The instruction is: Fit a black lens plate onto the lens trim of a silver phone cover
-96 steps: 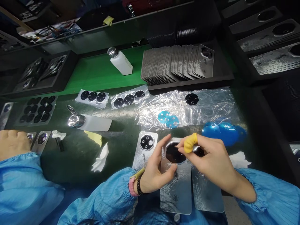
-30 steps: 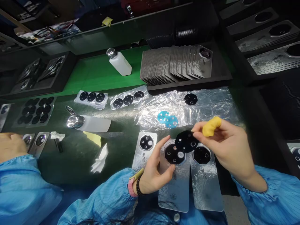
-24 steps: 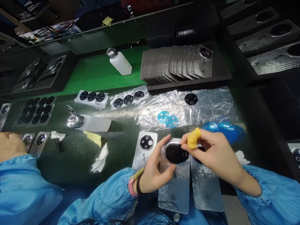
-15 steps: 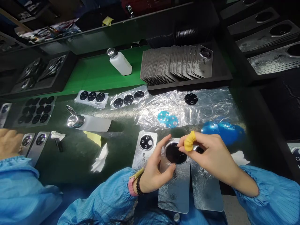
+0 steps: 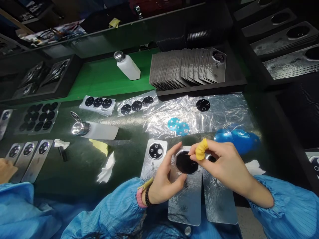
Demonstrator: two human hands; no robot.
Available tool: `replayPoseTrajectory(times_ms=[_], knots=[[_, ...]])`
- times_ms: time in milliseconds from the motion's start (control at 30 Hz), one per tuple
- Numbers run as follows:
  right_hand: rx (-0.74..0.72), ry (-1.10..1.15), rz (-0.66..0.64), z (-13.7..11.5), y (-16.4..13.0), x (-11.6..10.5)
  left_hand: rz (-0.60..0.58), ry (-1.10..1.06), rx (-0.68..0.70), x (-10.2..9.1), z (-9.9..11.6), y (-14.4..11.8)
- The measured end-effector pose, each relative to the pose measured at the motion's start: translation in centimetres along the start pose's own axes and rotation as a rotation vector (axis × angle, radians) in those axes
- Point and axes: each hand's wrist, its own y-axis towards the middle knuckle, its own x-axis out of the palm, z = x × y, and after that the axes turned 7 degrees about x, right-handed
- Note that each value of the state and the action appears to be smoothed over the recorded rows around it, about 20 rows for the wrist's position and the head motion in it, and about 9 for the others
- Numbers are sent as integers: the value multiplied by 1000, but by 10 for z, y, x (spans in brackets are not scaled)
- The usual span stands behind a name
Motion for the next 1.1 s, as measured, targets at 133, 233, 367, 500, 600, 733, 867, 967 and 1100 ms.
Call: replayPoseTrajectory(times_ms=[133,233,367,500,600,733,867,967,1100], knots=[[-11,-10,-5,2,0,1,8,10,9,1,-1,0],[-35,-23,4,2,-1,1,2,6,6,0,0,0],[-67,-49,27,4,-2,2,-4,-2,-12,-1,0,0],[-94,-58,45,5,-4,4,-7,-37,-59,-1,0,-2],[-118,-102,56,5,-5,4,5,-73,-83,0,-1,-3],[-212,-157,78,7,-7,5,8,-102,-123,1,-4,-6],[-294,-195,95,10,-9,5,19,-142,-150,2,-7,-7],[-309,-190,90,10,-8,7,22,-157,-152,3,-7,-8],[-289,-175,88,8,-8,8,28,-197,-166,3,-8,-9]])
